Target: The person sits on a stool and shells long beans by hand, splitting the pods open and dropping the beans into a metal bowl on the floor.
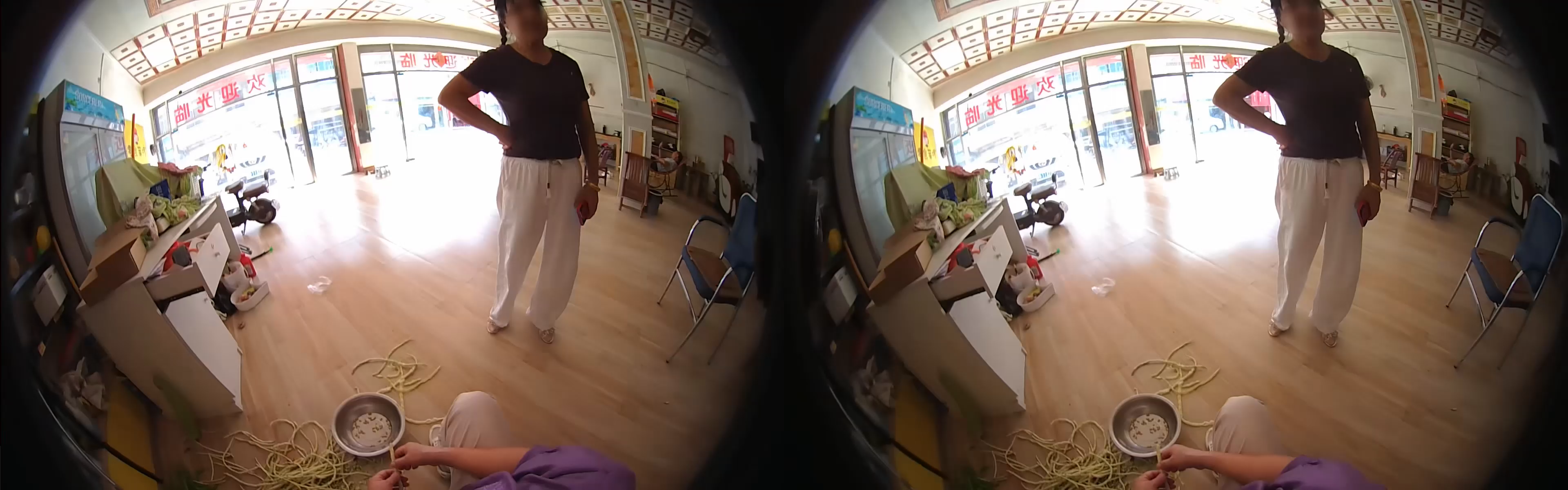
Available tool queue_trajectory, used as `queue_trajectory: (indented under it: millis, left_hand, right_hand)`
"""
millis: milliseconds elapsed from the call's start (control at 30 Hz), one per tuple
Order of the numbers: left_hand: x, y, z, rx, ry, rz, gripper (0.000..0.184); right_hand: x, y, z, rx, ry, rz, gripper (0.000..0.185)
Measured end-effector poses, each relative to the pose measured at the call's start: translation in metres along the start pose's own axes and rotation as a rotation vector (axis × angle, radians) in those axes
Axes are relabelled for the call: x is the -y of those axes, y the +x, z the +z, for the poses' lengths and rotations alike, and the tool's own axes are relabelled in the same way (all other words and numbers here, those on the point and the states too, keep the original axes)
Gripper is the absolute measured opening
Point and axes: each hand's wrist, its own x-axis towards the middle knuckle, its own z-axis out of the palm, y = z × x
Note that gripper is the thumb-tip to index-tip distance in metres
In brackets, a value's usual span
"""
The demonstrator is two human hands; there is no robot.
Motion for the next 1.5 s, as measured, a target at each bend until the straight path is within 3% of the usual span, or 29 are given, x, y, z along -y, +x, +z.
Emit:
queue_trajectory:
  millis: [233,300,333,533,667,933,1033,1067,1100,1167,1300,1367,1500]
  left_hand:
    - [-0.010,-0.012,0.012,0.051,0.009,0.026,0.020]
    - [-0.005,-0.010,0.011,0.017,-0.060,-0.006,0.018]
    - [-0.019,-0.015,0.020,-0.119,-0.072,-0.152,0.018]
    - [-0.023,-0.021,0.023,-0.114,-0.053,-0.064,0.014]
    - [-0.034,-0.008,0.010,0.039,-0.062,0.013,0.019]
    - [-0.009,-0.001,0.008,0.084,-0.073,-0.028,0.015]
    - [-0.010,0.000,0.012,0.049,-0.065,-0.008,0.019]
    - [-0.016,-0.005,0.015,0.022,-0.074,-0.001,0.019]
    - [-0.018,-0.009,0.020,-0.002,-0.085,0.000,0.020]
    - [-0.015,-0.006,0.016,-0.003,-0.118,-0.050,0.025]
    - [-0.020,-0.011,0.024,0.001,-0.101,-0.043,0.028]
    - [-0.026,-0.017,0.030,-0.013,-0.076,-0.046,0.029]
    - [-0.032,-0.028,0.040,-0.078,-0.040,-0.065,0.024]
  right_hand:
    - [-0.007,0.000,0.000,0.009,-0.065,0.020,0.030]
    - [-0.008,0.000,0.002,-0.018,-0.040,-0.026,0.028]
    - [-0.002,-0.005,0.002,-0.030,-0.024,-0.055,0.026]
    - [-0.001,-0.007,0.003,-0.019,0.016,-0.077,0.025]
    - [-0.002,-0.001,0.002,-0.005,-0.034,-0.043,0.024]
    - [-0.012,-0.001,0.001,0.008,0.010,-0.014,0.022]
    - [-0.014,-0.002,-0.014,-0.082,-0.261,-0.368,0.032]
    - [-0.007,-0.010,-0.026,-0.148,-0.237,-0.339,0.041]
    - [0.003,-0.019,-0.048,-0.106,-0.078,-0.462,0.050]
    - [0.067,-0.088,-0.104,-0.185,0.129,-0.498,0.069]
    - [0.166,-0.224,-0.193,-0.546,0.446,-0.870,0.071]
    - [0.196,-0.273,-0.217,-0.733,0.565,-1.072,0.063]
    - [0.216,-0.327,-0.253,-1.001,0.700,-1.217,0.060]
